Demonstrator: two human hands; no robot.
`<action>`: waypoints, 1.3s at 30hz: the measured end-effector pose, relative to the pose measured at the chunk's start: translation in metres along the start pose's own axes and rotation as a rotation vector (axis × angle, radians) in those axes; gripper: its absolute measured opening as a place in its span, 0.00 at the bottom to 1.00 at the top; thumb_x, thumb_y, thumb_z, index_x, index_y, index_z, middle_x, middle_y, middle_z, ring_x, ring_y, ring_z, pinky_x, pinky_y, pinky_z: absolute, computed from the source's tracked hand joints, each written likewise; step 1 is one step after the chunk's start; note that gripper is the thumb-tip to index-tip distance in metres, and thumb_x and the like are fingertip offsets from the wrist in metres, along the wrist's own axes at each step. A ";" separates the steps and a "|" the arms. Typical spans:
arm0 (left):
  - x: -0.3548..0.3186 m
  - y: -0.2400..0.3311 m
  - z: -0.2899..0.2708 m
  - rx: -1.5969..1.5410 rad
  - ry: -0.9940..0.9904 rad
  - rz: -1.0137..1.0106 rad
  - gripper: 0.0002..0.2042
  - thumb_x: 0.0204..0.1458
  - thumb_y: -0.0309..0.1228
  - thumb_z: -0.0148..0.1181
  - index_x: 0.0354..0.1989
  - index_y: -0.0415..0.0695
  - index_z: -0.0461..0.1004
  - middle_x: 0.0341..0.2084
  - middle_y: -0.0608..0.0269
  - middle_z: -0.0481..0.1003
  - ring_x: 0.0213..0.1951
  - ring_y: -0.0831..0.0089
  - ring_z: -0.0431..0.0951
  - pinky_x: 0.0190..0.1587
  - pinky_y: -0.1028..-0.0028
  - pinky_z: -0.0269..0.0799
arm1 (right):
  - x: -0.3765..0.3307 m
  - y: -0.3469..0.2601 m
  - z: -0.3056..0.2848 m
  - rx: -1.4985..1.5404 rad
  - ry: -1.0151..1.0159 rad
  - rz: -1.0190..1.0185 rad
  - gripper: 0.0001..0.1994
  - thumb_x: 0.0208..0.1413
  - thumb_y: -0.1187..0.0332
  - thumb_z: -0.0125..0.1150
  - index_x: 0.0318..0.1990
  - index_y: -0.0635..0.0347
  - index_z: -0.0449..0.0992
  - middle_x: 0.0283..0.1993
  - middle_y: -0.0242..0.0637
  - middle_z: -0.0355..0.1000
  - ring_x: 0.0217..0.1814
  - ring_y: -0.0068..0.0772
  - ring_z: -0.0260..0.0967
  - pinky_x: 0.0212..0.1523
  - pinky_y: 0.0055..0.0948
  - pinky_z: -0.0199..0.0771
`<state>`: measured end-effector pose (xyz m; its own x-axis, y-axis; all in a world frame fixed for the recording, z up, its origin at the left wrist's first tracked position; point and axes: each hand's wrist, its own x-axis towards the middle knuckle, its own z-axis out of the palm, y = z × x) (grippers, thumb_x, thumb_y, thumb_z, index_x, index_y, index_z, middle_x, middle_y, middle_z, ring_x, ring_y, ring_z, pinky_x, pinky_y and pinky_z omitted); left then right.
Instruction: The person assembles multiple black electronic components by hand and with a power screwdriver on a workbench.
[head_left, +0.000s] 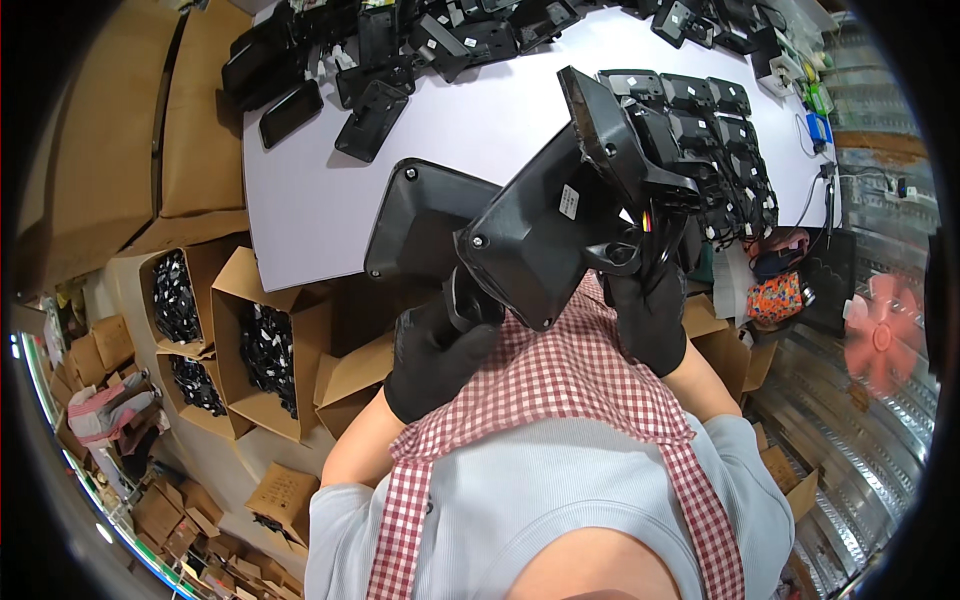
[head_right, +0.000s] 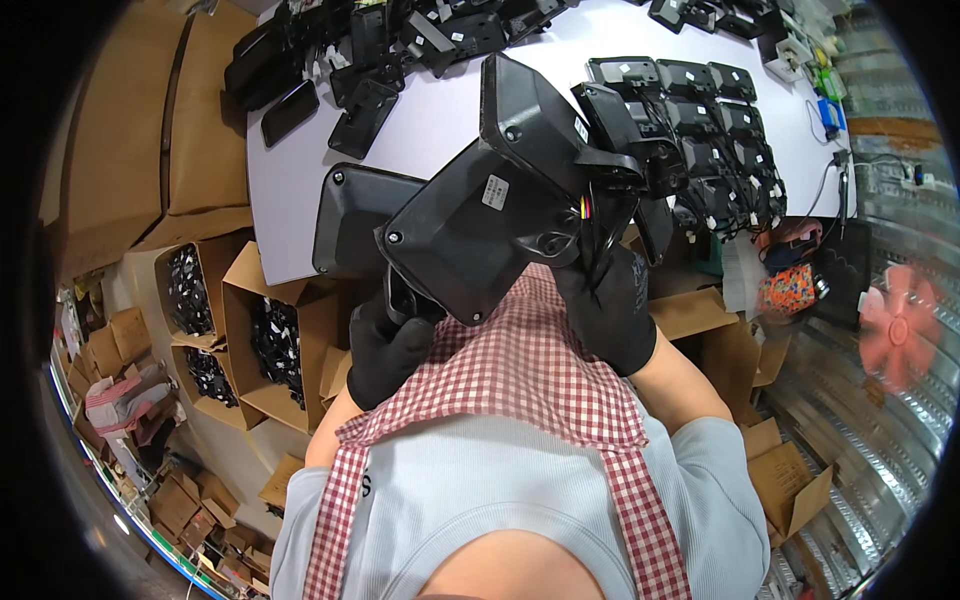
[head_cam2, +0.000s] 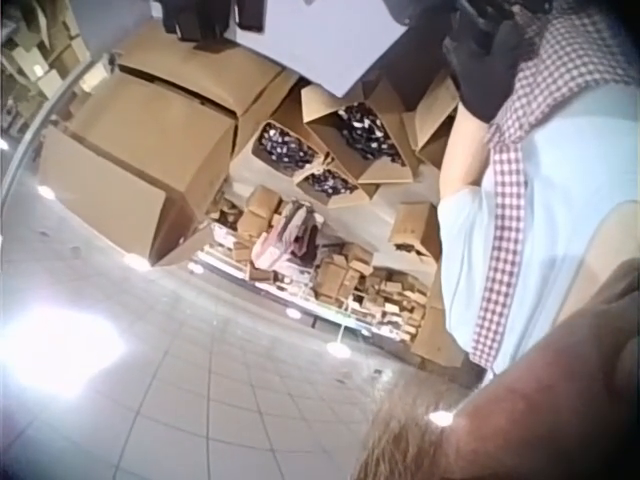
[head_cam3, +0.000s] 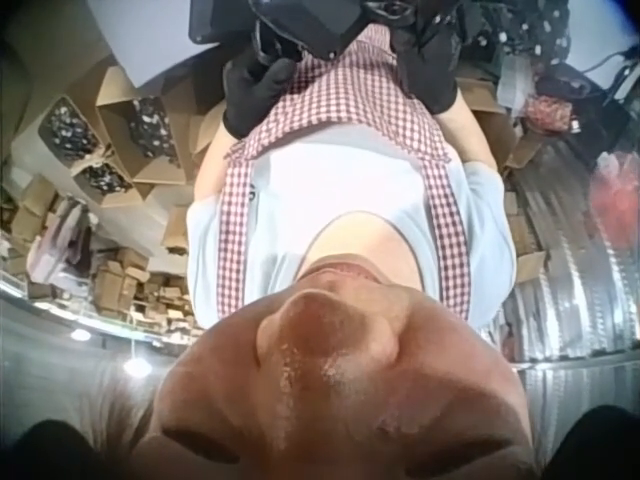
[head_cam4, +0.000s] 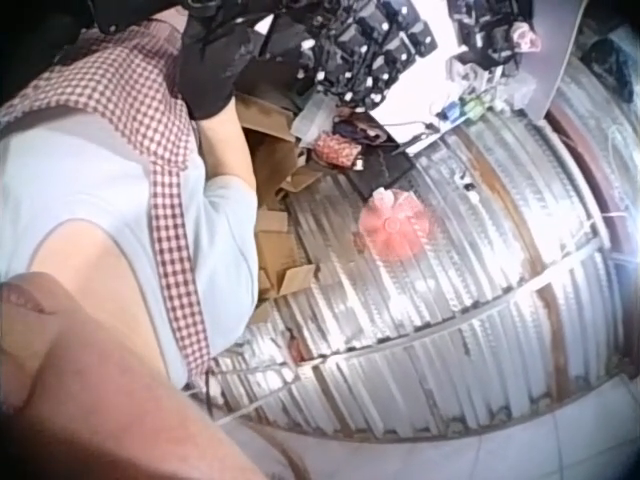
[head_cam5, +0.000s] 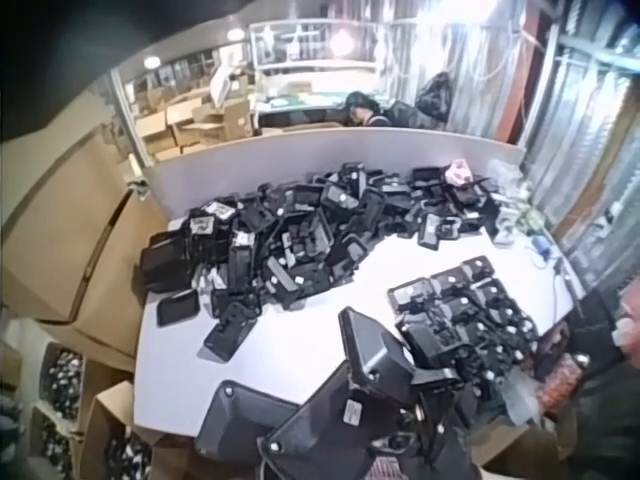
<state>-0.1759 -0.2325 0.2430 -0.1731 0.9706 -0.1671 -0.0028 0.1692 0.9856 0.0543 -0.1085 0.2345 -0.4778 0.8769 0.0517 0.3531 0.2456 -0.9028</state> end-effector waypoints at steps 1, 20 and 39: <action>0.001 0.004 -0.001 0.070 -0.035 0.036 0.12 0.52 0.32 0.63 0.40 0.37 0.77 0.27 0.61 0.78 0.29 0.74 0.77 0.36 0.71 0.73 | 0.000 0.000 0.000 0.004 -0.010 -0.016 0.13 0.66 0.65 0.51 0.45 0.66 0.78 0.24 0.29 0.70 0.25 0.19 0.63 0.26 0.24 0.62; 0.018 -0.002 0.025 0.135 0.125 -0.204 0.10 0.54 0.32 0.60 0.39 0.38 0.77 0.23 0.57 0.78 0.26 0.73 0.77 0.30 0.71 0.71 | 0.013 0.003 0.006 0.159 -0.031 0.214 0.13 0.65 0.64 0.50 0.48 0.63 0.76 0.33 0.25 0.71 0.29 0.14 0.62 0.27 0.21 0.62; 0.142 -0.202 0.109 -1.159 -0.162 -0.602 0.21 0.63 0.41 0.50 0.59 0.44 0.68 0.55 0.58 0.72 0.58 0.62 0.70 0.62 0.62 0.65 | 0.075 0.159 0.080 -0.831 -0.747 0.051 0.10 0.49 0.63 0.58 0.38 0.55 0.78 0.36 0.41 0.79 0.39 0.44 0.78 0.39 0.41 0.79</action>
<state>-0.0924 -0.1102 0.0169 0.2705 0.8187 -0.5065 -0.8896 0.4137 0.1935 0.0099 -0.0367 0.0610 -0.7118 0.4944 -0.4989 0.6806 0.6610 -0.3160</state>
